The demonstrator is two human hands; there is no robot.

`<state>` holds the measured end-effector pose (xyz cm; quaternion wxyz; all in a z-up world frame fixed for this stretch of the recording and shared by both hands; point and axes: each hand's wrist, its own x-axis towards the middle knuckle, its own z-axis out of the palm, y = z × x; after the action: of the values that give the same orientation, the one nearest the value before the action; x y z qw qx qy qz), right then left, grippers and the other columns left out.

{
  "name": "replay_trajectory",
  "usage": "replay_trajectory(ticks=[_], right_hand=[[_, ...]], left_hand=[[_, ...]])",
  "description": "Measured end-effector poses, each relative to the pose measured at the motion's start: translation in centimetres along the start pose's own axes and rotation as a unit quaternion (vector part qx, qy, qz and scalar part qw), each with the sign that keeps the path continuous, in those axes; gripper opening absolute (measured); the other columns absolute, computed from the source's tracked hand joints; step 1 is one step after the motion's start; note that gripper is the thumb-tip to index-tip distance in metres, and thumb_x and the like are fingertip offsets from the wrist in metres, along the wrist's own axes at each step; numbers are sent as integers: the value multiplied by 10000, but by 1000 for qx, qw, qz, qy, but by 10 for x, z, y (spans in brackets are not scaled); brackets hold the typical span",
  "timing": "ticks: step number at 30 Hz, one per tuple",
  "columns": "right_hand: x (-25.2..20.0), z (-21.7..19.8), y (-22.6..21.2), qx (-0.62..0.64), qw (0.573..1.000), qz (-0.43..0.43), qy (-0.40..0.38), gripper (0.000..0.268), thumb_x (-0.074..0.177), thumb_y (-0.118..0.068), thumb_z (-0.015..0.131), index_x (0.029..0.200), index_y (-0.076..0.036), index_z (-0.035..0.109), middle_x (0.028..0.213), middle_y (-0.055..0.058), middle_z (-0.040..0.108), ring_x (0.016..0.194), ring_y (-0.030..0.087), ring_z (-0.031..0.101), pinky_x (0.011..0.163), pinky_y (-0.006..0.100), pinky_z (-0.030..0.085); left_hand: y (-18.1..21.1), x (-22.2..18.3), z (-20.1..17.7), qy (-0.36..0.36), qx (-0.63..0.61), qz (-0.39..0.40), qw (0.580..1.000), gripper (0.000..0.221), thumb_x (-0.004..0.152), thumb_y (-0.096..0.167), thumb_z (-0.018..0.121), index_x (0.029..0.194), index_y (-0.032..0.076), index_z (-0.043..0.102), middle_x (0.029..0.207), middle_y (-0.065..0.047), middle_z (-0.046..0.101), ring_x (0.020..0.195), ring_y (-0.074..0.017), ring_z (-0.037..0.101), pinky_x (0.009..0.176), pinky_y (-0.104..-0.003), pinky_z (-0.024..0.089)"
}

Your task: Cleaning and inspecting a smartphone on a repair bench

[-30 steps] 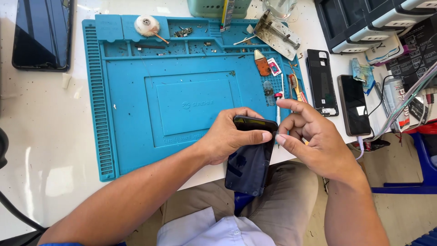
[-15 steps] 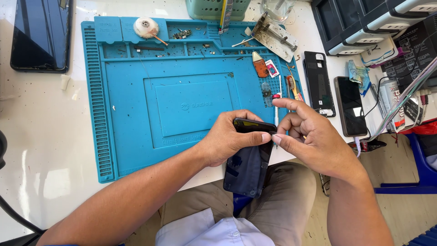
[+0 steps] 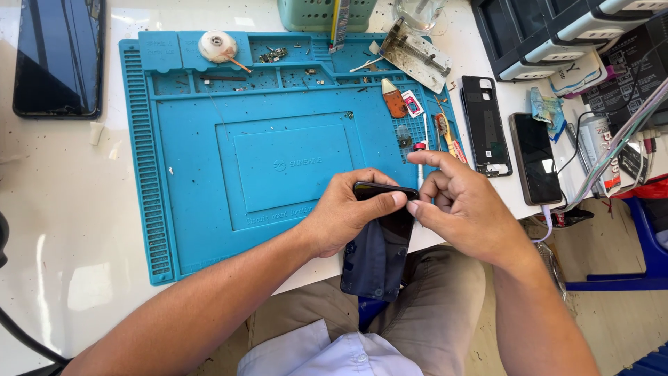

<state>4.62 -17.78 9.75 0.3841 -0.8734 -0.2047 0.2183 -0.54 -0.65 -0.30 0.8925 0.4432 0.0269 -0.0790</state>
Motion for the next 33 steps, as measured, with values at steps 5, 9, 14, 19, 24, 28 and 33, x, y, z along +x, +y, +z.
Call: replay_trajectory(ticks=[5,9,14,19,24,28,33], right_hand=[[11,10,24,28,997,-66,33,570,798,-85,752,1352,-60,616,626,32,595,450,92,463,437,231,387],[10,12,24,49,995,-73,54,533,826,-151,794,1321,-42,631,598,41,585,445,98,472,432,237,395],[2,6,24,185,978,-91,4,498,893,-157,725,1345,6,594,651,52,608,505,83,511,488,220,444],[-5,-5,27,238,961,-135,-46,555,892,-48,674,1410,61,504,749,86,611,565,88,532,537,235,484],[-11,-8,21,206,967,-137,-66,522,905,-37,680,1399,57,540,782,89,669,594,80,517,562,236,457],[-11,-9,22,240,958,-140,-73,526,903,-35,708,1394,58,543,797,108,687,566,60,498,525,208,437],[-10,-6,24,254,953,-144,-83,515,894,-22,727,1377,55,567,795,117,720,539,52,495,499,196,436]], left_hand=[[-17,6,-5,39,-27,59,997,136,847,85,844,940,11,779,757,-91,733,728,-92,683,642,-216,583],[-17,5,-6,33,-21,45,998,167,834,99,857,927,-4,764,717,-97,721,683,-87,660,598,-210,559],[-13,2,-5,22,-11,33,999,218,766,80,895,908,-11,758,692,-95,705,649,-105,660,566,-213,557],[-10,-1,-2,25,9,25,999,275,685,25,938,866,-26,737,658,-112,687,603,-119,653,534,-201,539],[-1,-5,4,31,2,-5,999,269,651,-8,914,750,-28,665,564,-94,621,505,-110,605,466,-204,521],[12,-10,12,24,-9,-4,1000,269,639,6,910,746,-13,664,558,-85,605,496,-109,603,453,-218,529],[21,-15,20,-3,-25,-21,999,292,597,21,904,723,-20,644,526,-91,582,466,-122,590,426,-225,529]])
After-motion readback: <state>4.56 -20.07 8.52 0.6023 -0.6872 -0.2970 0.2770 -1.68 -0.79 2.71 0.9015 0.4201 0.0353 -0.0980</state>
